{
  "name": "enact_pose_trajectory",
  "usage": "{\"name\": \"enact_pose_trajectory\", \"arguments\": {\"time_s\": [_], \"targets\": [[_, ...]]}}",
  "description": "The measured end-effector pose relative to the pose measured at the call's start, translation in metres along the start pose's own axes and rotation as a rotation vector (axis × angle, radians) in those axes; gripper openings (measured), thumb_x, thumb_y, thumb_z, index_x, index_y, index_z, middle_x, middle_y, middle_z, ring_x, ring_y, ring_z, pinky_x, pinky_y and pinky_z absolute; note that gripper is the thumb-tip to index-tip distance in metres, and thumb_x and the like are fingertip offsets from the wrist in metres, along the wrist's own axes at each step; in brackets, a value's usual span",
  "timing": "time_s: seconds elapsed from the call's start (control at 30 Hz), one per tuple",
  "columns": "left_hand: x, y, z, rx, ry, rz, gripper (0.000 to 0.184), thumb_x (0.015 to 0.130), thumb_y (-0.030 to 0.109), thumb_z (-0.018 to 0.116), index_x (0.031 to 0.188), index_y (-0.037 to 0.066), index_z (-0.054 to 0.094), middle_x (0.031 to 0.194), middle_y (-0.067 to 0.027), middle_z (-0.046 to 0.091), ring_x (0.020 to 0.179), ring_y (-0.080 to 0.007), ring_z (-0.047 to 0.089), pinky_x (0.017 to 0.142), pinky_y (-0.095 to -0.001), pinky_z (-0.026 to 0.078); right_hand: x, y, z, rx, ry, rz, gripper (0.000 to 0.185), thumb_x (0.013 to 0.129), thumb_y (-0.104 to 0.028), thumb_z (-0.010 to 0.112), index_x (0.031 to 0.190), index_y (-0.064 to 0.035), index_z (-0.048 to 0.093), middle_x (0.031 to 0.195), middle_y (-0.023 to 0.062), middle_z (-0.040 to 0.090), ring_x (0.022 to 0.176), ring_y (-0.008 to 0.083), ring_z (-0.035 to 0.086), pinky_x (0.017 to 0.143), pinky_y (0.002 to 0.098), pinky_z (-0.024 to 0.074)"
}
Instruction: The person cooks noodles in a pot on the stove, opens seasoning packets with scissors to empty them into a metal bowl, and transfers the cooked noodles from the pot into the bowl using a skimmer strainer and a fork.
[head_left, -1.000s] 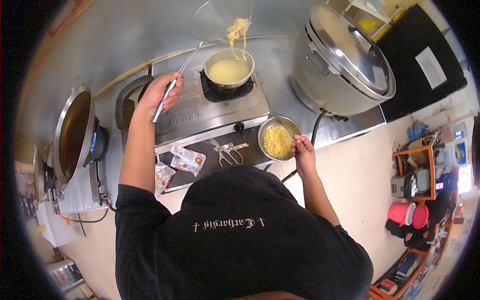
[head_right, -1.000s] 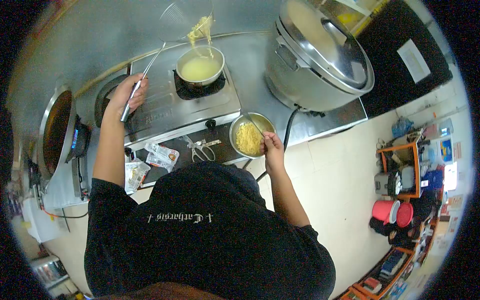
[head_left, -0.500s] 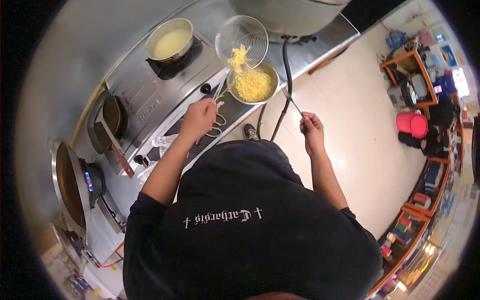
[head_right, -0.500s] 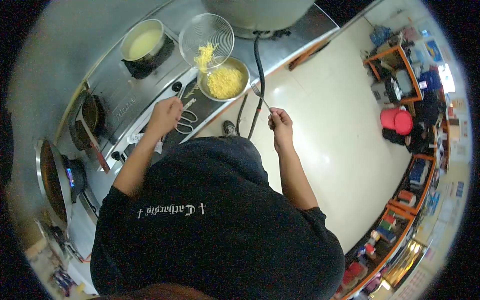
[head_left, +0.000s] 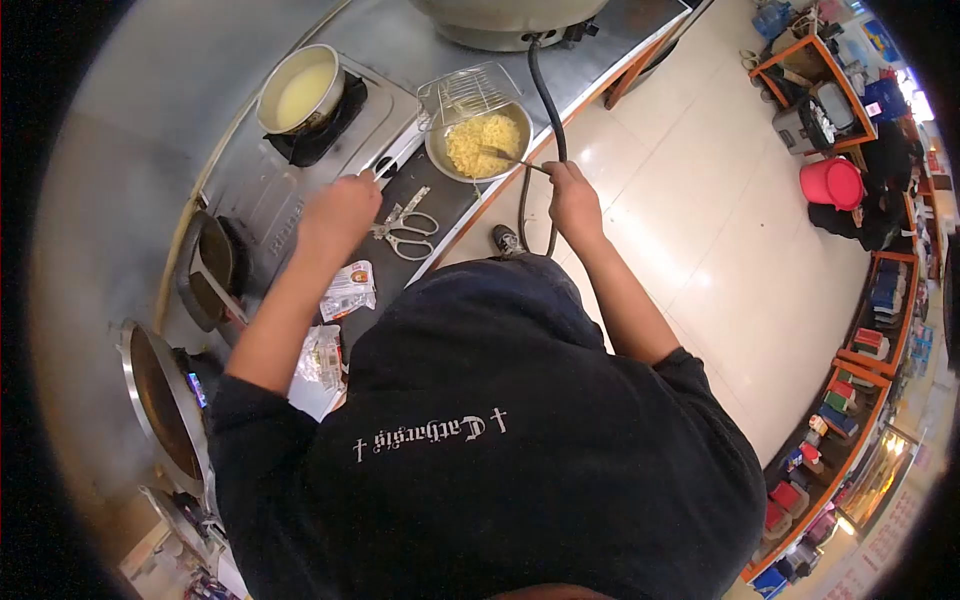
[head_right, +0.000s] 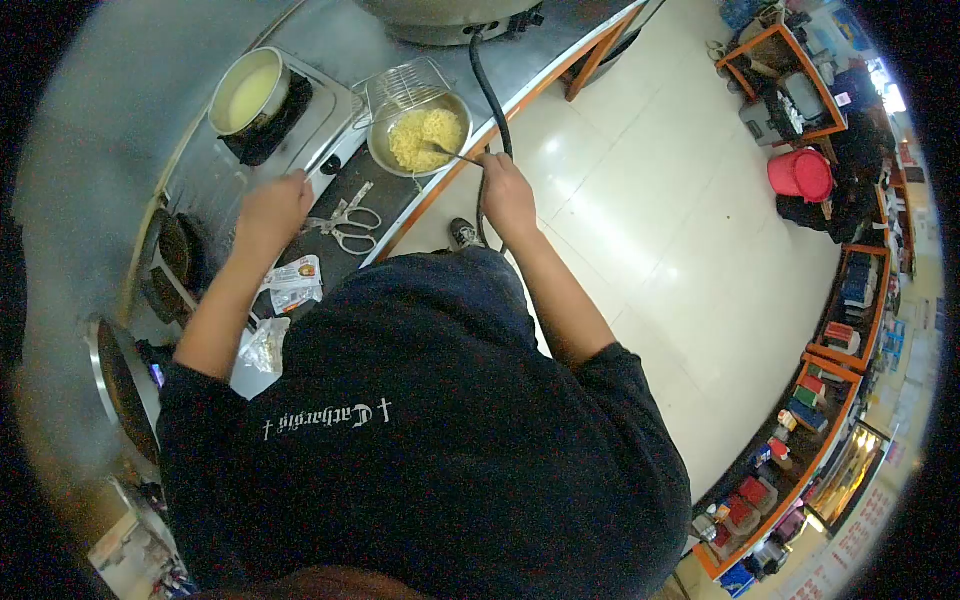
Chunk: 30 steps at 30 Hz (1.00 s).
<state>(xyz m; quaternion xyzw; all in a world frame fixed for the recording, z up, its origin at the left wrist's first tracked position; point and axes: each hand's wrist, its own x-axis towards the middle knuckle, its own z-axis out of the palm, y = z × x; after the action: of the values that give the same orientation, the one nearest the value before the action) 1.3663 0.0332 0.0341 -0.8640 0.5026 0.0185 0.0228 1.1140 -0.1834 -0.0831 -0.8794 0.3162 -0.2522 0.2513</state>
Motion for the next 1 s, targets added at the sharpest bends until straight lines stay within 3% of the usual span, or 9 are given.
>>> {"name": "enact_pose_trajectory", "arguments": {"time_s": [0.07, 0.2, 0.33, 0.43, 0.6, 0.7, 0.77, 0.9, 1.0], "targets": [[-0.003, -0.002, -0.029, 0.05, -0.016, 0.016, 0.024, 0.093, 0.027, 0.052, 0.09, 0.005, 0.061, 0.083, -0.0208, 0.067, 0.073, -0.0406, 0.066, 0.067, -0.0521, 0.053, 0.018, 0.005, 0.003, -0.176, -0.086, -0.146, 0.015, 0.081, 0.001, 0.05, 0.094, -0.0014, 0.058, 0.091, 0.0186, 0.061, 0.084, 0.0357, 0.064, 0.074, 0.0448, 0.0529], [-0.009, -0.002, -0.054, 0.142, -0.025, 0.039, 0.024, 0.093, 0.027, 0.053, 0.089, 0.005, 0.061, 0.082, -0.0191, 0.067, 0.073, -0.0404, 0.066, 0.066, -0.0521, 0.053, 0.043, 0.012, 0.03, -0.244, -0.338, -0.223, 0.023, 0.08, 0.003, 0.049, 0.099, -0.0027, 0.061, 0.096, 0.0189, 0.061, 0.089, 0.0377, 0.063, 0.075, 0.044, 0.0524], [-0.013, 0.001, -0.064, 0.146, -0.013, 0.068, 0.024, 0.093, 0.027, 0.054, 0.088, 0.004, 0.06, 0.081, -0.019, 0.067, 0.072, -0.0405, 0.066, 0.065, -0.0515, 0.053, 0.066, -0.002, 0.046, -0.18, -0.219, 0.001, 0.027, 0.082, 0.001, 0.049, 0.106, -0.0029, 0.061, 0.101, 0.0212, 0.062, 0.092, 0.0387, 0.064, 0.077, 0.0478, 0.0522], [-0.018, -0.001, -0.066, 0.124, -0.002, 0.035, 0.024, 0.093, 0.027, 0.054, 0.087, 0.004, 0.059, 0.08, -0.0188, 0.066, 0.071, -0.0404, 0.065, 0.065, -0.0515, 0.053, 0.085, 0.017, 0.032, -0.176, -0.025, -0.099, 0.018, 0.085, -0.003, 0.048, 0.101, -0.0012, 0.056, 0.098, 0.0206, 0.06, 0.081, 0.0399, 0.065, 0.07, 0.0467, 0.0546], [-0.019, -0.001, -0.068, 0.053, 0.013, 0.024, 0.025, 0.093, 0.027, 0.054, 0.086, 0.005, 0.061, 0.081, -0.0191, 0.067, 0.072, -0.0406, 0.065, 0.066, -0.0515, 0.053, 0.109, 0.012, -0.003, -0.287, -0.145, -0.123, 0.017, 0.085, -0.003, 0.049, 0.098, -0.0018, 0.058, 0.096, 0.0193, 0.06, 0.082, 0.0381, 0.065, 0.071, 0.046, 0.0545], [-0.014, -0.003, -0.07, -0.019, 0.019, 0.008, 0.025, 0.092, 0.028, 0.054, 0.089, 0.005, 0.064, 0.082, -0.0204, 0.067, 0.074, -0.0407, 0.065, 0.067, -0.0505, 0.052, 0.116, 0.015, 0.028, -0.237, -0.107, -0.224, 0.017, 0.084, -0.001, 0.049, 0.098, -0.0014, 0.059, 0.096, 0.0192, 0.061, 0.08, 0.038, 0.066, 0.07, 0.0459, 0.0547], [-0.011, -0.009, -0.075, -0.074, 0.063, 0.014, 0.024, 0.091, 0.027, 0.056, 0.087, 0.004, 0.063, 0.079, -0.0195, 0.065, 0.073, -0.0404, 0.064, 0.066, -0.0499, 0.051, 0.114, 0.032, 0.067, -0.289, -0.189, -0.201, 0.027, 0.085, -0.002, 0.049, 0.109, -0.0051, 0.061, 0.099, 0.0172, 0.061, 0.083, 0.0378, 0.064, 0.071, 0.0459, 0.0526], [-0.011, -0.028, -0.084, -0.256, 0.188, -0.068, 0.023, 0.09, 0.024, 0.058, 0.085, 0.002, 0.063, 0.072, -0.0207, 0.061, 0.069, -0.0413, 0.06, 0.061, -0.0481, 0.046, 0.118, 0.023, 0.065, -0.187, -0.219, -0.258, 0.016, 0.085, -0.006, 0.05, 0.096, -0.0031, 0.062, 0.102, 0.0183, 0.062, 0.093, 0.0351, 0.066, 0.077, 0.0449, 0.0543], [-0.022, -0.043, -0.085, -0.37, 0.205, -0.164, 0.025, 0.091, 0.024, 0.058, 0.085, 0.001, 0.064, 0.066, -0.0204, 0.058, 0.059, -0.037, 0.055, 0.056, -0.0424, 0.042, 0.13, 0.029, 0.033, -0.205, -0.302, -0.537, 0.017, 0.083, -0.009, 0.054, 0.095, -0.0044, 0.064, 0.097, 0.0163, 0.062, 0.093, 0.0335, 0.064, 0.082, 0.0424, 0.0517]]}}
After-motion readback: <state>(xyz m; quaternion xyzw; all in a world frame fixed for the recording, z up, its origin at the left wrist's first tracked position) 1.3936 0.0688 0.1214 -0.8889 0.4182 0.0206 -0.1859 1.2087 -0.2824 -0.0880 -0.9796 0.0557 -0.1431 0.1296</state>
